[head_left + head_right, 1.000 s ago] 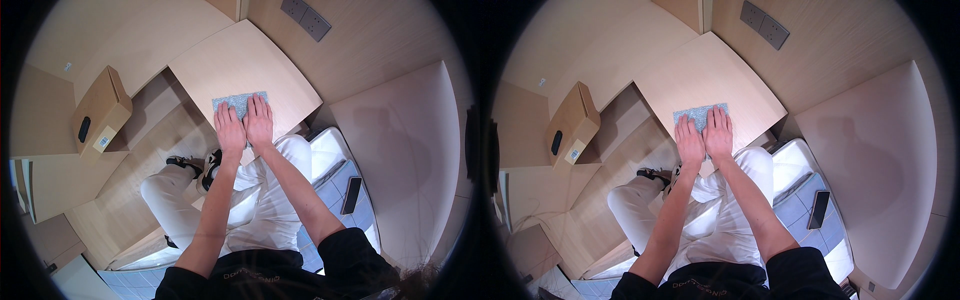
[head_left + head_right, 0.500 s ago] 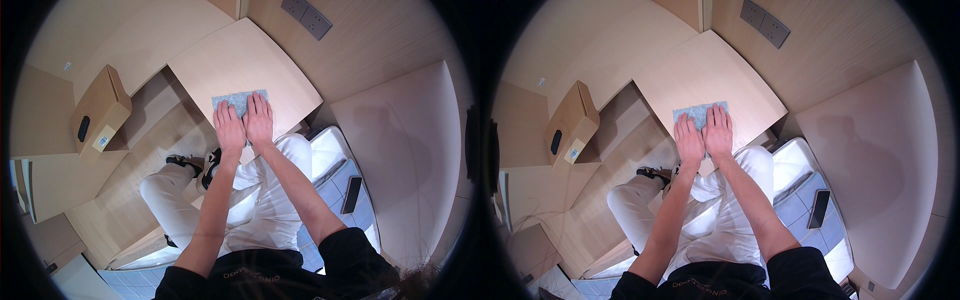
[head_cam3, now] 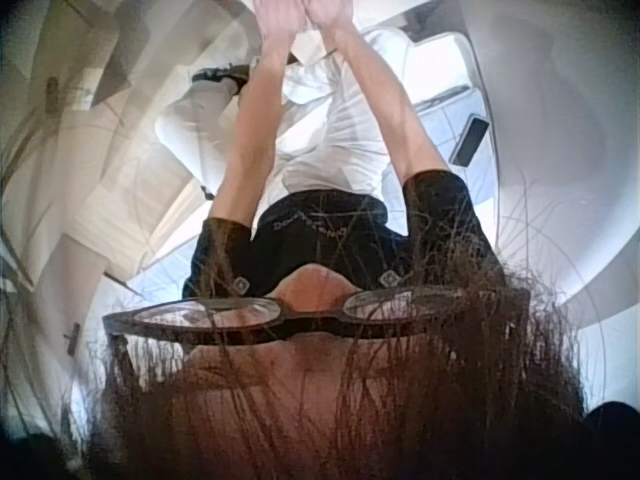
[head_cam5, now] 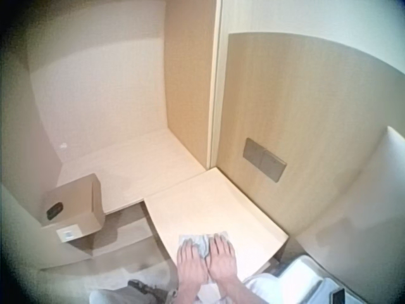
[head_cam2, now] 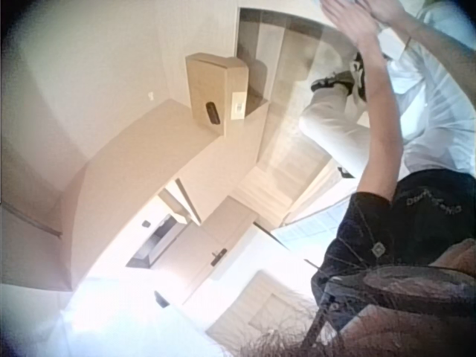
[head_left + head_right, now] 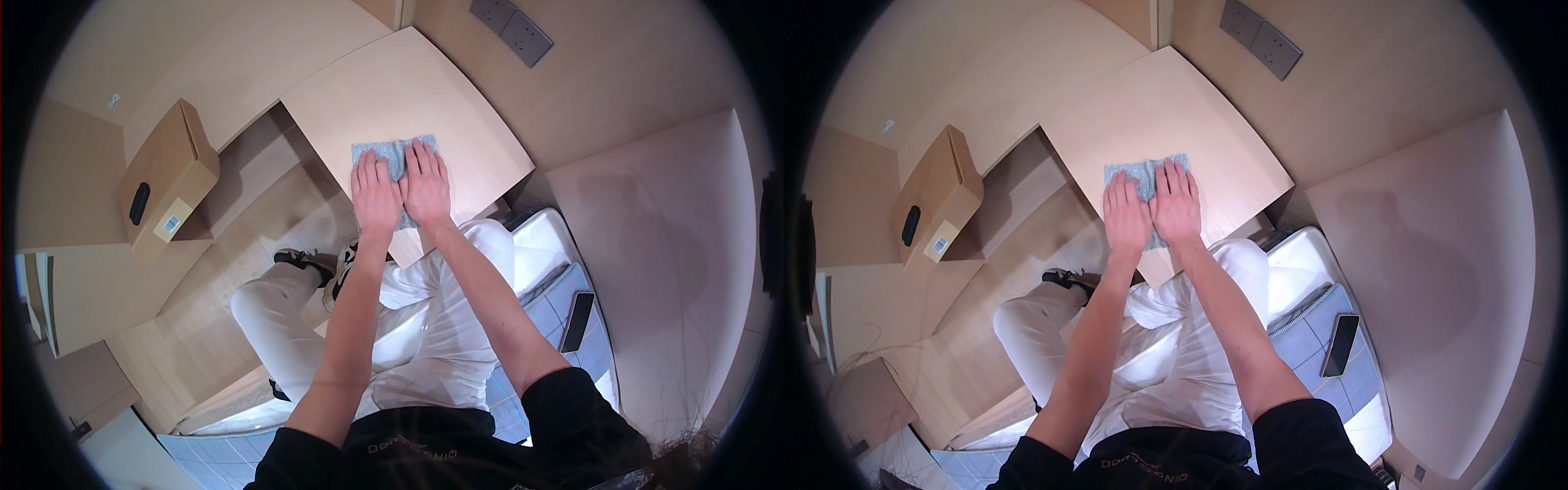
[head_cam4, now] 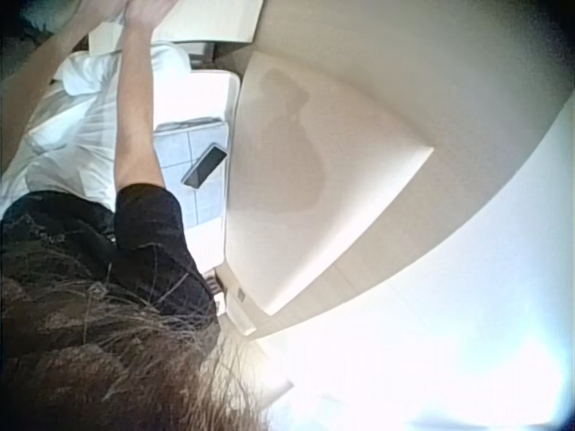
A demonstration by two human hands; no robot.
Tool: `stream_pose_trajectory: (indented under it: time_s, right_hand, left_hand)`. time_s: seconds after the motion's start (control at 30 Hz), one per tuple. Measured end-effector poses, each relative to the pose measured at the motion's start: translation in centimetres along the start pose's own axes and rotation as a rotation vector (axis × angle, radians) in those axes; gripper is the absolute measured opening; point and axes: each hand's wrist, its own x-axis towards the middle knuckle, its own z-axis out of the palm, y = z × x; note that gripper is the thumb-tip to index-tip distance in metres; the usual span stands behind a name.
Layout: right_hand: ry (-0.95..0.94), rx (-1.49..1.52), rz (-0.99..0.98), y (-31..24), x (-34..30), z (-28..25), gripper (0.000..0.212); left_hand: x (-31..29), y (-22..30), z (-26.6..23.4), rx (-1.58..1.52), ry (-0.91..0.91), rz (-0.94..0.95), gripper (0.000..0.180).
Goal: The person cleans the surface of a wooden bedside table by wiping it down with a cloth using both hands.
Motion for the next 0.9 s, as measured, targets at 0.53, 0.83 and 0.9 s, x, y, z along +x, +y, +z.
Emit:
stream_pose_trajectory:
  time_s: [0.53, 0.83, 0.9]
  right_hand:
    - [0.009, 0.048, -0.017, 1.1, 0.6, 0.3, 0.055]
    - [-0.025, 0.007, 0.039, 0.8, -1.5, -1.2, 0.054]
    - [0.01, -0.007, 0.04, 0.2, -2.4, -1.4, 0.054]
  left_hand:
    - [0.2, -1.0, 0.0, -0.025, 0.058, 0.05, 0.043]
    - [-2.1, 0.3, -0.4, 0.071, 0.012, 0.033, 0.049]
    - [-2.5, 0.6, -0.7, 0.136, -0.057, 0.07, 0.052]
